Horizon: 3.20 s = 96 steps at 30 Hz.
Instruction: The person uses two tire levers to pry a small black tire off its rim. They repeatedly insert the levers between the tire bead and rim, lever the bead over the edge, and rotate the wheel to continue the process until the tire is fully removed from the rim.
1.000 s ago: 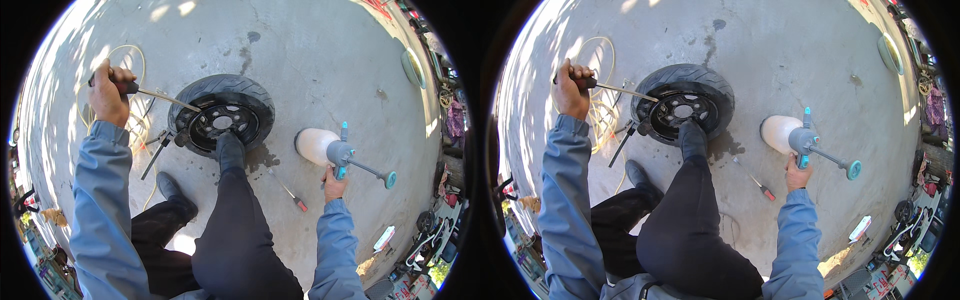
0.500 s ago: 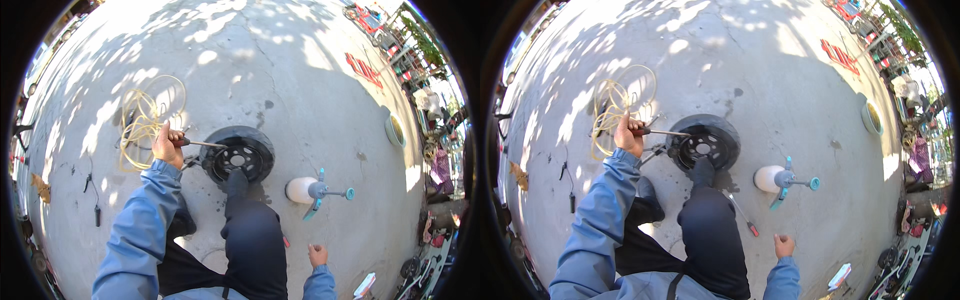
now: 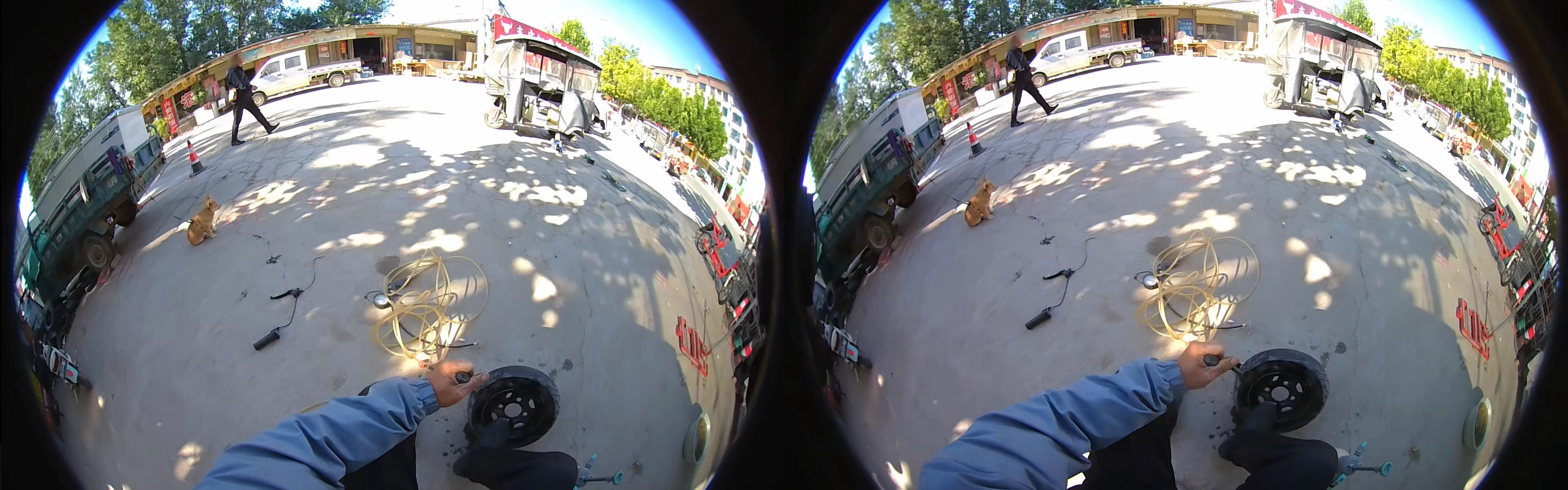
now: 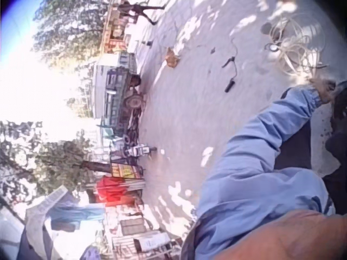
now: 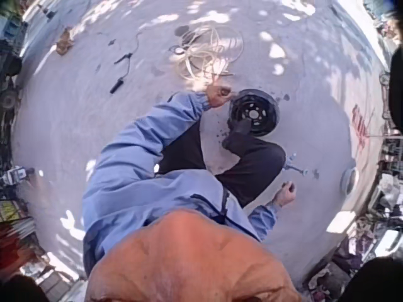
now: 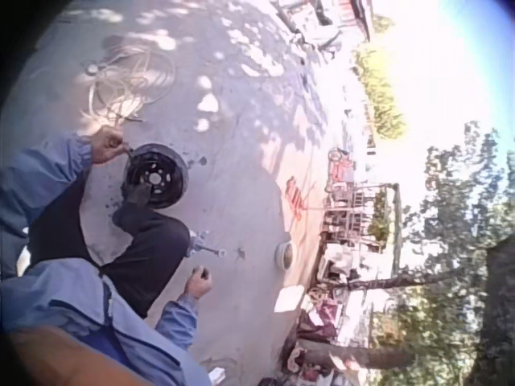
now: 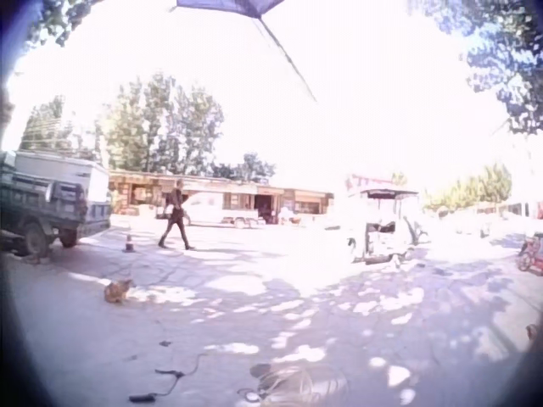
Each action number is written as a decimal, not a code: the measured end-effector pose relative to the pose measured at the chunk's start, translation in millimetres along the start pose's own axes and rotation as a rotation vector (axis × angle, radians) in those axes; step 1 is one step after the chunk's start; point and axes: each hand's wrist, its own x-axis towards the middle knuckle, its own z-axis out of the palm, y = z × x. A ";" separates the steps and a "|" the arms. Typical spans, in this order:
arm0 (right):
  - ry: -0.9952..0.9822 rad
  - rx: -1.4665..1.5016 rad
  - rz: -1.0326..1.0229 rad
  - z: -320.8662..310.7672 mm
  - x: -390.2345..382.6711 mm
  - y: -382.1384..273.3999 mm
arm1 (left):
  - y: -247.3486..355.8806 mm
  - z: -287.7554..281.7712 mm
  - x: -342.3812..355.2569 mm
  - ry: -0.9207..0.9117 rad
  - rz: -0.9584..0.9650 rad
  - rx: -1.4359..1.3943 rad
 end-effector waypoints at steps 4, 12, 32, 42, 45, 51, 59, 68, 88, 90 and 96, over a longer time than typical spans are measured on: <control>-0.129 0.232 -0.198 9.9 -10.7 -116.4 | -4.0 15.7 -13.1 -0.147 0.362 0.185; -0.683 0.451 -0.308 75.1 -37.1 -195.4 | -11.2 37.3 -26.9 -0.312 0.363 0.401; -1.154 -0.411 -0.434 207.2 31.0 -123.3 | -12.9 167.0 6.6 -0.421 0.004 -0.117; -1.116 -0.383 -0.400 183.8 24.5 -100.3 | 30.4 170.1 9.2 -0.678 0.240 -0.139; -1.193 -0.400 -0.375 175.4 17.7 -98.7 | 29.6 169.4 5.7 -0.740 0.324 -0.057; -1.444 -0.620 -0.406 170.4 4.7 -67.6 | 33.5 162.1 6.6 -0.658 0.264 0.055; -1.392 -0.614 -0.504 166.3 2.5 -79.6 | -12.2 144.8 -12.1 -1.117 0.062 0.610; -1.411 -0.593 -0.617 167.4 -5.1 -101.0 | -23.8 138.4 -30.0 -1.107 0.122 0.547; -1.315 -0.443 -0.851 176.1 -10.7 -107.7 | -29.4 128.4 -29.2 -1.173 0.173 0.519; -1.327 -0.464 -0.833 172.6 -10.1 -113.2 | -25.6 128.4 -28.7 -1.163 0.176 0.503; -1.304 -0.444 -0.826 172.9 -11.0 -107.6 | -15.4 129.0 -25.5 -1.206 0.151 0.527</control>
